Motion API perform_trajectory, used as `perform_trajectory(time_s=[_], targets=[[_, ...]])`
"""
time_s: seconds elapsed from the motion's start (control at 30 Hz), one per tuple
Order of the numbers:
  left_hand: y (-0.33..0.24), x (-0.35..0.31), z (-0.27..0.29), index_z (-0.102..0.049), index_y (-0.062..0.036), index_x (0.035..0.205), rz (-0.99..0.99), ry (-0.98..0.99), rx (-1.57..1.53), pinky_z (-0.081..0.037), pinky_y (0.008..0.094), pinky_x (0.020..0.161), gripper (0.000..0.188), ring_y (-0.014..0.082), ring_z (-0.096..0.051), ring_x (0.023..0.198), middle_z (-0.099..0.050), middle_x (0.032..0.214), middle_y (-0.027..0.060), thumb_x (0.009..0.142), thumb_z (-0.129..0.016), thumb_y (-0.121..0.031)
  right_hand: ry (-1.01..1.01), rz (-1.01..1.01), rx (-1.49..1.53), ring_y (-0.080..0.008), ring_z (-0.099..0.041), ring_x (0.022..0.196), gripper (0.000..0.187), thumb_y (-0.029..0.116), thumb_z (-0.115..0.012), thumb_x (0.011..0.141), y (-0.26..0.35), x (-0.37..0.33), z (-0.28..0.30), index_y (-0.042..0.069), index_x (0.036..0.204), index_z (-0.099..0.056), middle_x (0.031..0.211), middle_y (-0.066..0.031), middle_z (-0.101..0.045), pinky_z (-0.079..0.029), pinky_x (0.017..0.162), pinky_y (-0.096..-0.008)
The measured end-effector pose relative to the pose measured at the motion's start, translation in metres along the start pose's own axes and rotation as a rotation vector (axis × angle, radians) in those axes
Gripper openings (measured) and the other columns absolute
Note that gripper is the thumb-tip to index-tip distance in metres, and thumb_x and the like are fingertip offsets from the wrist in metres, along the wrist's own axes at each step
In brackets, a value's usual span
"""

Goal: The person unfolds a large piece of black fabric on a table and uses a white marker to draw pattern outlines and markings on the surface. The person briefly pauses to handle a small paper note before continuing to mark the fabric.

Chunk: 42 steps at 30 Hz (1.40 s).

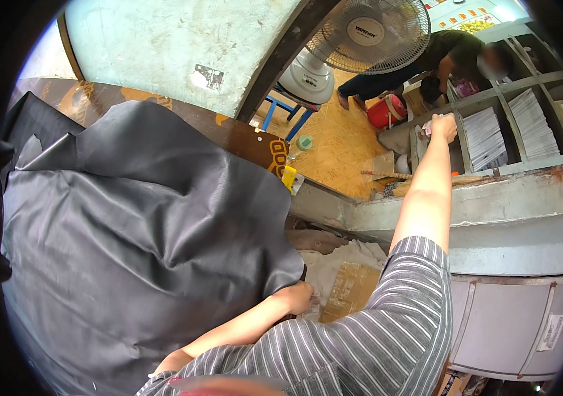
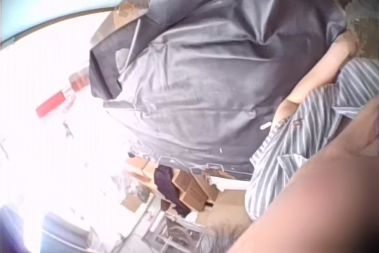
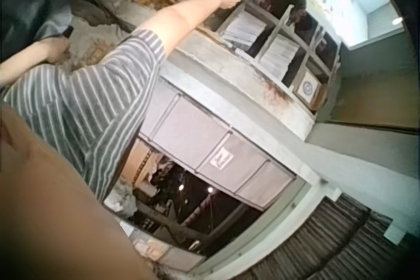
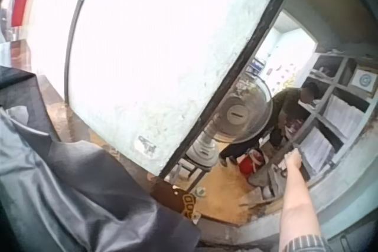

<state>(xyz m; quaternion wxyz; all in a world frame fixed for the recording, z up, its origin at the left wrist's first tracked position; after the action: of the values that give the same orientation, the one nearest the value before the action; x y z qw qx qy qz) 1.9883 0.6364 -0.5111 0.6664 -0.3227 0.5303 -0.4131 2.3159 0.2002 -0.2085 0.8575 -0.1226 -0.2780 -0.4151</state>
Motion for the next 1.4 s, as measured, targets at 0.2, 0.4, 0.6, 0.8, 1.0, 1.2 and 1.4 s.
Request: perform_trajectory(time_s=[0.2,0.4,0.6,0.8,1.0,1.2,1.4], targets=[[0.005,0.011,-0.008,-0.067,0.0036,0.111,-0.022,-0.038,-0.002,-0.051,0.0431,0.094,0.031,0.0386,-0.065,0.107,-0.065,0.116,0.028,0.089,-0.057,-0.016,-0.073,-0.023,0.127,-0.0351,-0.068,0.104,0.017,0.018,-0.064,0.087,-0.002,0.026,0.008,0.011,0.101,-0.071,0.106,-0.0155,-0.072,-0.053,0.09,-0.0464],[0.01,0.014,-0.007,-0.068,0.0022,0.109,0.01,-0.105,-0.127,-0.051,0.0427,0.095,0.029,0.0385,-0.064,0.109,-0.065,0.116,0.0277,0.088,-0.056,-0.014,0.081,0.004,0.193,-0.0326,-0.067,0.108,0.03,0.025,-0.062,0.089,0.018,0.05,-0.02,0.019,0.117,-0.072,0.115,-0.0168,-0.07,-0.051,0.093,-0.0415],[0.005,0.012,-0.002,-0.067,0.0026,0.109,-0.05,-0.206,-0.254,-0.052,0.0441,0.092,0.03,0.0396,-0.065,0.105,-0.065,0.113,0.0283,0.088,-0.056,-0.016,0.165,0.115,0.175,-0.0361,-0.062,0.117,0.046,0.027,-0.06,0.092,0.02,0.088,-0.069,0.006,0.133,-0.059,0.124,-0.0221,-0.065,-0.046,0.098,-0.041],[0.01,0.019,0.002,-0.067,0.0027,0.105,-0.028,-0.278,-0.184,-0.052,0.0454,0.09,0.029,0.0394,-0.066,0.102,-0.067,0.108,0.0275,0.089,-0.056,-0.019,0.171,0.187,0.104,-0.0395,-0.052,0.13,0.058,0.032,-0.061,0.091,0.025,0.088,-0.09,-0.007,0.134,-0.052,0.134,-0.0292,-0.056,-0.041,0.106,-0.0416],[0.001,0.005,0.007,-0.066,0.0037,0.108,-0.057,-0.234,-0.19,-0.052,0.045,0.09,0.03,0.0405,-0.066,0.101,-0.067,0.106,0.0282,0.09,-0.056,-0.018,0.295,0.236,-0.05,-0.0363,-0.033,0.144,0.07,0.034,-0.051,0.089,0.011,0.106,-0.092,-0.002,0.147,-0.039,0.153,-0.0257,-0.037,-0.023,0.119,-0.0479],[0.012,0.016,0.005,-0.067,0.004,0.106,-0.005,-0.267,-0.2,-0.053,0.0445,0.089,0.027,0.0399,-0.067,0.1,-0.067,0.105,0.0287,0.088,-0.056,-0.013,0.343,0.269,0.104,-0.0431,-0.023,0.146,0.068,0.024,-0.048,0.093,0.025,0.055,-0.091,-0.01,0.148,-0.028,0.154,-0.0342,-0.026,-0.023,0.121,-0.04],[0.013,0.017,0.019,-0.067,0.0034,0.104,-0.036,-0.355,-0.284,-0.054,0.0453,0.086,0.026,0.0408,-0.068,0.095,-0.068,0.099,0.028,0.086,-0.057,-0.013,0.433,-0.058,0.499,-0.0224,-0.068,0.086,0.074,0.018,-0.06,0.094,0.022,0.042,-0.118,0.018,0.156,-0.019,0.128,-0.0122,-0.056,-0.057,0.065,-0.0363]])
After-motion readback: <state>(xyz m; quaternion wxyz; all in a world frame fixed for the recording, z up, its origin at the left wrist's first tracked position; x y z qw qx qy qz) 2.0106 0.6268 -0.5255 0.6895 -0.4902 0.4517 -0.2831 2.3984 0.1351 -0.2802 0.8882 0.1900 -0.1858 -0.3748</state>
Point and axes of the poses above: each hand's wrist, its own x-axis towards the middle knuckle, its own z-axis out of the back of the hand, y = z × x, the point moved 9 cm from there along x, towards the middle knuckle
